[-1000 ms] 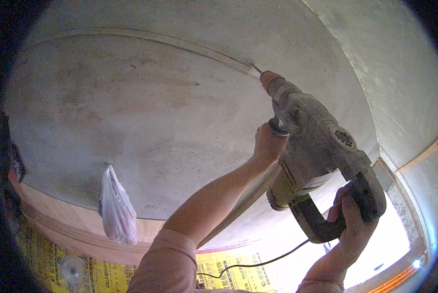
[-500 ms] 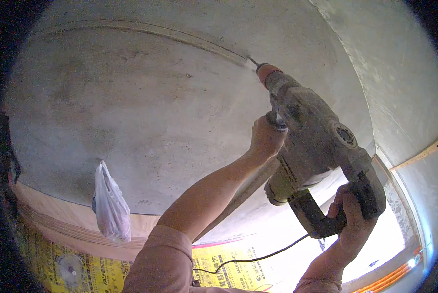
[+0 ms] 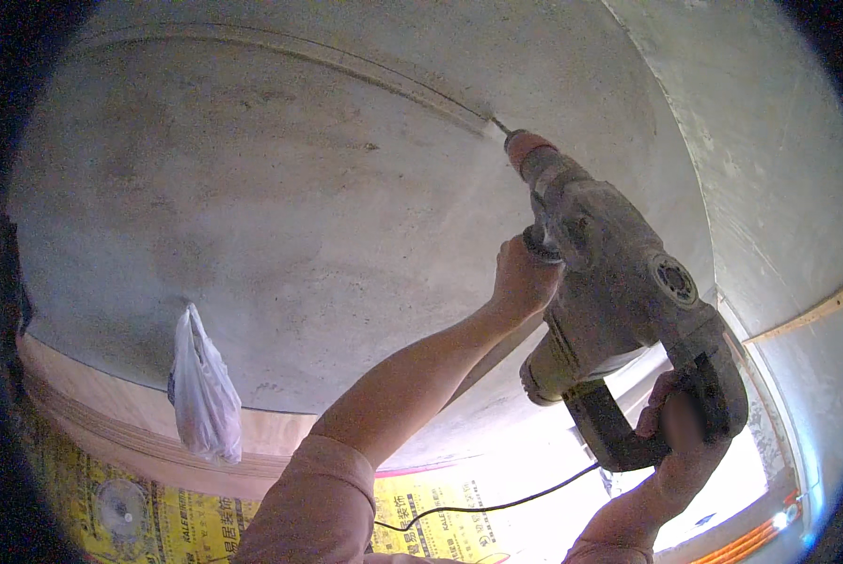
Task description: Drilling a line into a concrete wall using a rotary hammer drill.
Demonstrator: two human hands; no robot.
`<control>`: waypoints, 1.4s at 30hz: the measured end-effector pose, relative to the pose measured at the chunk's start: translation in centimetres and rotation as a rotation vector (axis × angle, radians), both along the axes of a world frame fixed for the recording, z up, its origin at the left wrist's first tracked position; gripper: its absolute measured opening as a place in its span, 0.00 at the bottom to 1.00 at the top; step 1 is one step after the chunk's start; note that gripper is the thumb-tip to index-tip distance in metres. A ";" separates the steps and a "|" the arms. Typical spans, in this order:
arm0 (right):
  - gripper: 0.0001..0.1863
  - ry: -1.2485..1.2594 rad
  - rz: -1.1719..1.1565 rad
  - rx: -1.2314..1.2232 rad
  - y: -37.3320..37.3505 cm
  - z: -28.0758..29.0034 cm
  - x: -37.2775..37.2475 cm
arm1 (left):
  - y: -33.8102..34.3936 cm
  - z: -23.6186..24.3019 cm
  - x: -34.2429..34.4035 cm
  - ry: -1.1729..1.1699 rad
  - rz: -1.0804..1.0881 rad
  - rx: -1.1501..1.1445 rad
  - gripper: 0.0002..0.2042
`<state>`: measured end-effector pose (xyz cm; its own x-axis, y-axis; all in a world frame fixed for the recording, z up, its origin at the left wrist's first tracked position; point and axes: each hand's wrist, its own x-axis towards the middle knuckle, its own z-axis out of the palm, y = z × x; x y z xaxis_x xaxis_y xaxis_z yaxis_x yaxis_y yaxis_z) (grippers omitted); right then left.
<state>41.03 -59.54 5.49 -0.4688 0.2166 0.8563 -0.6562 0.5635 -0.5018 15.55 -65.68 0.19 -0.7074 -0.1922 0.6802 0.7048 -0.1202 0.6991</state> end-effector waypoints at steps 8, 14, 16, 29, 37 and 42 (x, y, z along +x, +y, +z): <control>0.11 -0.038 -0.012 0.017 1.8 0.2 0.8 | 2.0 0.0 -1.0 0.037 0.059 -0.006 0.18; 0.13 -0.033 0.020 0.053 0.4 1.4 -0.8 | 1.0 0.6 -0.2 0.106 -0.014 0.104 0.08; 0.13 -0.039 0.081 0.116 1.2 1.2 0.9 | 0.8 0.7 1.9 0.071 0.150 0.024 0.07; 0.13 -0.027 0.009 0.139 1.9 1.2 0.2 | 1.3 0.8 -0.4 0.042 0.043 -0.049 0.12; 0.12 -0.025 0.006 0.169 1.0 0.9 0.2 | 1.2 1.1 -1.5 -0.026 -0.083 0.056 0.13; 0.13 0.024 0.012 0.085 0.2 0.8 -0.7 | 1.0 0.7 -1.2 0.031 -0.088 0.026 0.15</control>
